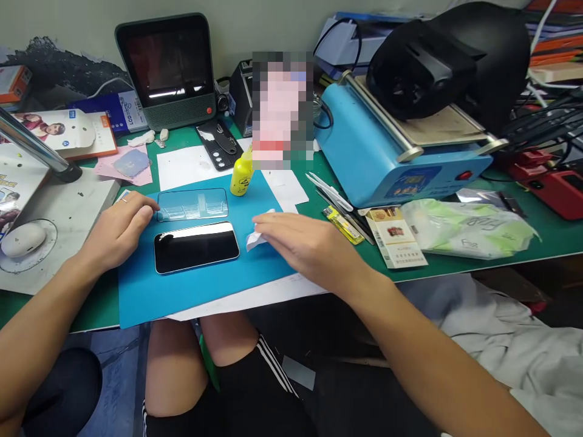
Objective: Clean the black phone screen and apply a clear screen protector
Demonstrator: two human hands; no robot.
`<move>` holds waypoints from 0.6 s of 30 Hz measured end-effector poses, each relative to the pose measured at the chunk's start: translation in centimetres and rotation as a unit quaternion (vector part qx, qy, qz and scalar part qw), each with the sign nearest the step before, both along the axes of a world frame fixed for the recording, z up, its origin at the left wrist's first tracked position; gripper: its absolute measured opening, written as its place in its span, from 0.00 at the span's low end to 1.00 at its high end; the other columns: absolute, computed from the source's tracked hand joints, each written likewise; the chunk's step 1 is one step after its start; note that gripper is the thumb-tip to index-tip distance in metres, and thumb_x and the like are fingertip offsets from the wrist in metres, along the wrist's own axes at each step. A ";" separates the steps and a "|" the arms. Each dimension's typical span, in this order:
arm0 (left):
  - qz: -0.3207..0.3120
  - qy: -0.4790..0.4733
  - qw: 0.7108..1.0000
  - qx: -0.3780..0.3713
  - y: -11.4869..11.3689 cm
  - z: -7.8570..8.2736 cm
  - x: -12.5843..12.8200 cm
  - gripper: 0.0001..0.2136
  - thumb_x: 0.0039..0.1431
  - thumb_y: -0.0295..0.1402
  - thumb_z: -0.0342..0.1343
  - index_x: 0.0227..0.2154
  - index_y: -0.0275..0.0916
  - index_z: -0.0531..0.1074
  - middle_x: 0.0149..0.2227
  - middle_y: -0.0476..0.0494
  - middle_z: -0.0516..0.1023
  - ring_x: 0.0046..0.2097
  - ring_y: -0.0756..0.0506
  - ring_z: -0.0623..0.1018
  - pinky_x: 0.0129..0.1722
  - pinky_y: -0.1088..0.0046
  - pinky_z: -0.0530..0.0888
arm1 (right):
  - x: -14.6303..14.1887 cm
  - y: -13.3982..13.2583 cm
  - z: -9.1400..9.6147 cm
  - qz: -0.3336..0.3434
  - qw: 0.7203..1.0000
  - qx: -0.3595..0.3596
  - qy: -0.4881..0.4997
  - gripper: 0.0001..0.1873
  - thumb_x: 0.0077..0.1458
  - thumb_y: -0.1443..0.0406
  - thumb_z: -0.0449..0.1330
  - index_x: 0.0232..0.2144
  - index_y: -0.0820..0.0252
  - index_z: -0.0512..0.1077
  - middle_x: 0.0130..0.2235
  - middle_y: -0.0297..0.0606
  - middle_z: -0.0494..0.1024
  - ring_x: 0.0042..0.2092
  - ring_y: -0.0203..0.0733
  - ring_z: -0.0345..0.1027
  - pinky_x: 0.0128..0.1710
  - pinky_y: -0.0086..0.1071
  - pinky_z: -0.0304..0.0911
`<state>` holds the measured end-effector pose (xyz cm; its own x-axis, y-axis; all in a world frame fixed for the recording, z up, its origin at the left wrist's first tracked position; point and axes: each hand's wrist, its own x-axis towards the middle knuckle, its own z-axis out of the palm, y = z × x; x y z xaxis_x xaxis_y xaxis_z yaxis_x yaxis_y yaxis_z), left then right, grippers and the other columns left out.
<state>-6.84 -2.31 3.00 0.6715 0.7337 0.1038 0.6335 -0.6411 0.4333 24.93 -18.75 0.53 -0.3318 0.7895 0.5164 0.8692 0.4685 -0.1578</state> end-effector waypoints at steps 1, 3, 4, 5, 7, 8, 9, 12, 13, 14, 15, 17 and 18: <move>0.001 0.001 1.000 0.000 0.0 0.1 0.0 0.19 0.73 0.47 0.37 0.41 0.43 0.71 0.44 0.40 0.78 0.47 0.37 0.78 0.47 0.58 0.72 | 0.5 0.1 0.5 -0.020 1.000 -0.003 0.001 0.13 0.70 0.71 0.58 0.49 0.58 0.81 0.52 0.42 0.87 0.53 0.47 0.83 0.57 0.43 0.80; 0.005 0.006 1.000 0.000 0.0 0.2 0.0 0.19 0.73 0.46 0.38 0.41 0.43 0.71 0.45 0.40 0.79 0.48 0.36 0.78 0.47 0.57 0.73 | 1.1 0.4 1.2 -0.050 0.998 -0.028 0.002 0.13 0.71 0.68 0.57 0.50 0.57 0.81 0.53 0.42 0.86 0.54 0.49 0.83 0.56 0.46 0.80; 0.006 0.007 1.000 0.001 0.0 0.2 0.0 0.18 0.73 0.46 0.39 0.41 0.43 0.71 0.45 0.39 0.79 0.48 0.36 0.78 0.47 0.56 0.73 | 1.3 0.6 1.3 -0.055 0.997 -0.051 0.001 0.14 0.71 0.67 0.56 0.50 0.57 0.81 0.53 0.42 0.86 0.54 0.50 0.83 0.55 0.47 0.81; 0.007 0.008 1.000 0.001 0.0 0.3 0.0 0.18 0.73 0.45 0.39 0.42 0.43 0.72 0.45 0.39 0.80 0.48 0.36 0.78 0.47 0.56 0.73 | 1.4 0.9 1.3 -0.053 0.996 -0.075 -0.001 0.15 0.72 0.65 0.55 0.50 0.57 0.82 0.53 0.42 0.86 0.54 0.51 0.83 0.55 0.49 0.81; 0.005 0.006 1.000 0.003 0.0 0.3 -0.1 0.17 0.73 0.44 0.40 0.43 0.42 0.72 0.46 0.39 0.80 0.48 0.36 0.78 0.47 0.56 0.74 | 1.4 1.3 1.1 -0.040 0.994 -0.105 -0.004 0.17 0.72 0.64 0.54 0.51 0.57 0.82 0.52 0.42 0.86 0.54 0.52 0.83 0.55 0.52 0.80; 0.003 0.006 1.000 0.004 0.0 0.2 -0.1 0.16 0.73 0.43 0.41 0.43 0.42 0.72 0.46 0.39 0.80 0.48 0.36 0.79 0.47 0.56 0.74 | 1.2 1.6 1.0 -0.037 0.994 -0.106 -0.004 0.17 0.72 0.63 0.54 0.51 0.57 0.82 0.53 0.42 0.86 0.54 0.53 0.83 0.55 0.53 0.80; 0.001 0.007 1.000 0.006 0.0 0.1 -0.1 0.16 0.73 0.43 0.41 0.44 0.42 0.72 0.46 0.39 0.80 0.48 0.36 0.79 0.47 0.56 0.74 | 1.0 1.8 1.0 -0.036 0.995 -0.095 -0.001 0.17 0.72 0.63 0.54 0.51 0.57 0.82 0.53 0.42 0.86 0.54 0.53 0.82 0.56 0.53 0.80; -0.007 0.013 1.000 0.009 0.0 -0.1 -0.2 0.15 0.73 0.42 0.42 0.43 0.42 0.72 0.46 0.39 0.81 0.49 0.36 0.79 0.48 0.56 0.74 | -0.1 2.3 1.9 -0.028 0.998 -0.053 0.013 0.15 0.71 0.64 0.56 0.51 0.57 0.82 0.52 0.42 0.86 0.54 0.52 0.83 0.55 0.51 0.80; -0.009 0.016 1.000 0.009 0.0 -0.3 -0.2 0.15 0.73 0.42 0.42 0.42 0.42 0.72 0.45 0.40 0.81 0.49 0.36 0.79 0.47 0.57 0.74 | -0.6 2.4 2.4 -0.018 0.999 -0.044 0.015 0.15 0.71 0.65 0.56 0.51 0.57 0.82 0.51 0.41 0.87 0.53 0.52 0.83 0.54 0.50 0.81; -0.012 0.019 1.000 0.008 0.0 -0.4 -0.2 0.14 0.72 0.42 0.43 0.42 0.42 0.72 0.45 0.40 0.81 0.49 0.36 0.79 0.47 0.57 0.73 | -1.2 2.6 3.0 -0.003 0.999 -0.036 0.015 0.14 0.71 0.66 0.56 0.49 0.57 0.82 0.50 0.41 0.87 0.51 0.51 0.84 0.52 0.48 0.81; -0.015 0.021 1.000 0.008 0.0 -0.4 -0.3 0.14 0.72 0.41 0.44 0.42 0.42 0.72 0.44 0.40 0.81 0.49 0.36 0.79 0.47 0.58 0.73 | -1.8 2.9 3.6 0.014 0.999 -0.027 0.014 0.14 0.71 0.67 0.56 0.48 0.58 0.82 0.48 0.41 0.88 0.49 0.50 0.84 0.51 0.46 0.81; -0.020 0.021 1.000 0.006 0.0 -0.6 -0.3 0.13 0.72 0.41 0.44 0.41 0.42 0.72 0.44 0.41 0.81 0.49 0.37 0.79 0.46 0.59 0.73 | -3.1 3.6 4.4 0.041 0.999 -0.010 0.008 0.12 0.71 0.67 0.56 0.44 0.58 0.82 0.43 0.40 0.88 0.44 0.46 0.84 0.47 0.41 0.80; -0.021 0.019 1.000 0.005 -0.1 -0.6 -0.4 0.13 0.72 0.41 0.45 0.42 0.42 0.72 0.44 0.41 0.82 0.49 0.37 0.80 0.46 0.59 0.73 | -3.7 4.1 4.6 0.049 0.999 -0.003 0.002 0.12 0.72 0.66 0.56 0.42 0.58 0.81 0.41 0.39 0.88 0.42 0.45 0.84 0.44 0.39 0.79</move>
